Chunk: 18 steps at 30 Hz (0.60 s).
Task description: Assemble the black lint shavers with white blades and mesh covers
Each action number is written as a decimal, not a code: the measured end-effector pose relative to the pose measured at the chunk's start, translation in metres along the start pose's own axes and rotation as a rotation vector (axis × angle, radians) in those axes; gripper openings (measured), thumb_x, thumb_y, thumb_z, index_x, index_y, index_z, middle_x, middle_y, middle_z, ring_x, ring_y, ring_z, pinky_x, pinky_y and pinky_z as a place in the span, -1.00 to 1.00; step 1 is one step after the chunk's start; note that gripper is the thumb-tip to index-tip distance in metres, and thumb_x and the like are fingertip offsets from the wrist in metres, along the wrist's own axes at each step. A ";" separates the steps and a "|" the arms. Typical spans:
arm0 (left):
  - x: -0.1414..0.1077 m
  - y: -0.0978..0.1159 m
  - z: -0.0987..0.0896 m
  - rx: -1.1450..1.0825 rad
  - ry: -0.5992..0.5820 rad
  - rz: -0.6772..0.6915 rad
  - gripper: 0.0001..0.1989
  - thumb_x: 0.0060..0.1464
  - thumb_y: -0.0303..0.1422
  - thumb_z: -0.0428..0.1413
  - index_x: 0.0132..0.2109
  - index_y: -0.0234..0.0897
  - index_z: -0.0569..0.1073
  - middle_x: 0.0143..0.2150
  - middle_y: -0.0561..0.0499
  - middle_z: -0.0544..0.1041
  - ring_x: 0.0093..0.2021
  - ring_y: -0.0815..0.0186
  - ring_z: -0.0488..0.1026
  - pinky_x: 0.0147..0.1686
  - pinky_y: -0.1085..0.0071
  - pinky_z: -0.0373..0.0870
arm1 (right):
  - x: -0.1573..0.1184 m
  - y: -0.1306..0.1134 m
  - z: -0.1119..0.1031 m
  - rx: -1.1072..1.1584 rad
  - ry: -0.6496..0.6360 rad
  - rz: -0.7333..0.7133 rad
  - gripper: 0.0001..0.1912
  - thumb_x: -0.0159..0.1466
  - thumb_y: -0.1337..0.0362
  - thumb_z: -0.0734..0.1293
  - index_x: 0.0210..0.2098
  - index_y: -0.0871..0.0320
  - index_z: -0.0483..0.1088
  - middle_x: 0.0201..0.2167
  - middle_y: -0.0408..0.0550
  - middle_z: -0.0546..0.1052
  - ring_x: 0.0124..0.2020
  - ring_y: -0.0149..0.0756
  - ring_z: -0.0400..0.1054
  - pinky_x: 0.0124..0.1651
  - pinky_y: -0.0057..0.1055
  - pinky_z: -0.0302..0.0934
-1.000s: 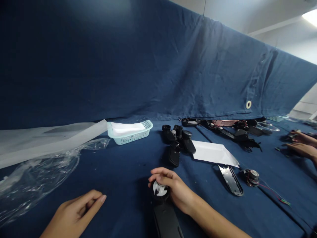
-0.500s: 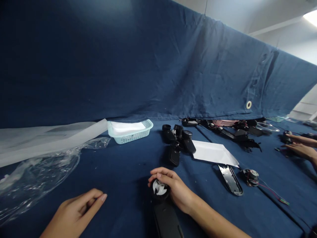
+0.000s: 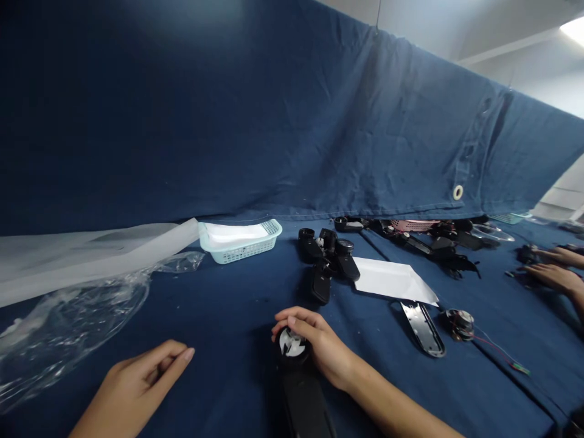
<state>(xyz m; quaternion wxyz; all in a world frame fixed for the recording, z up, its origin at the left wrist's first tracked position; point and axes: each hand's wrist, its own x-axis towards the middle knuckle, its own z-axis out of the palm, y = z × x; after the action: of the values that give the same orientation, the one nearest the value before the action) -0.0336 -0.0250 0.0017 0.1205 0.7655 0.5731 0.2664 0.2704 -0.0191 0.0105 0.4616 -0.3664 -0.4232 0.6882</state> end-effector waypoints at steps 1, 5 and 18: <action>0.000 0.000 0.000 0.023 0.023 0.021 -0.64 0.23 -0.06 -0.02 -0.39 -0.16 0.44 -0.63 0.19 0.35 -0.63 0.45 0.33 -0.58 0.59 0.22 | 0.000 0.000 0.000 -0.011 -0.003 -0.004 -0.68 0.25 0.09 0.40 -0.14 0.20 0.51 -0.28 0.01 0.59 -0.25 -0.30 0.45 -0.22 -0.43 0.25; 0.000 0.004 0.000 0.152 0.178 0.217 -0.74 0.26 -0.24 -0.01 -0.36 -0.17 0.46 -0.60 0.19 0.42 -0.64 0.47 0.37 -0.56 0.58 0.23 | -0.001 0.003 -0.001 -0.073 -0.007 -0.039 -0.66 0.27 0.06 0.37 -0.12 0.19 0.50 -0.28 0.02 0.59 -0.24 -0.26 0.44 -0.20 -0.39 0.23; -0.026 0.020 -0.003 0.285 0.490 0.667 -0.83 0.20 -0.50 0.07 -0.35 -0.26 0.49 -0.52 0.10 0.54 -0.55 0.41 0.47 -0.37 0.43 0.37 | -0.074 -0.042 0.056 -0.732 -0.127 -0.720 -0.75 0.34 0.12 0.25 -0.06 -0.16 0.52 -0.21 -0.04 0.61 -0.15 -0.04 0.45 0.04 -0.06 0.23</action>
<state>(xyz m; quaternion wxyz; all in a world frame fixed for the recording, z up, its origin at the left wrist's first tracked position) -0.0240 -0.0562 0.0074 -0.2185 0.8318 0.3374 0.3828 0.2570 -0.0936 0.0787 0.4840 -0.2925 -0.7628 0.3135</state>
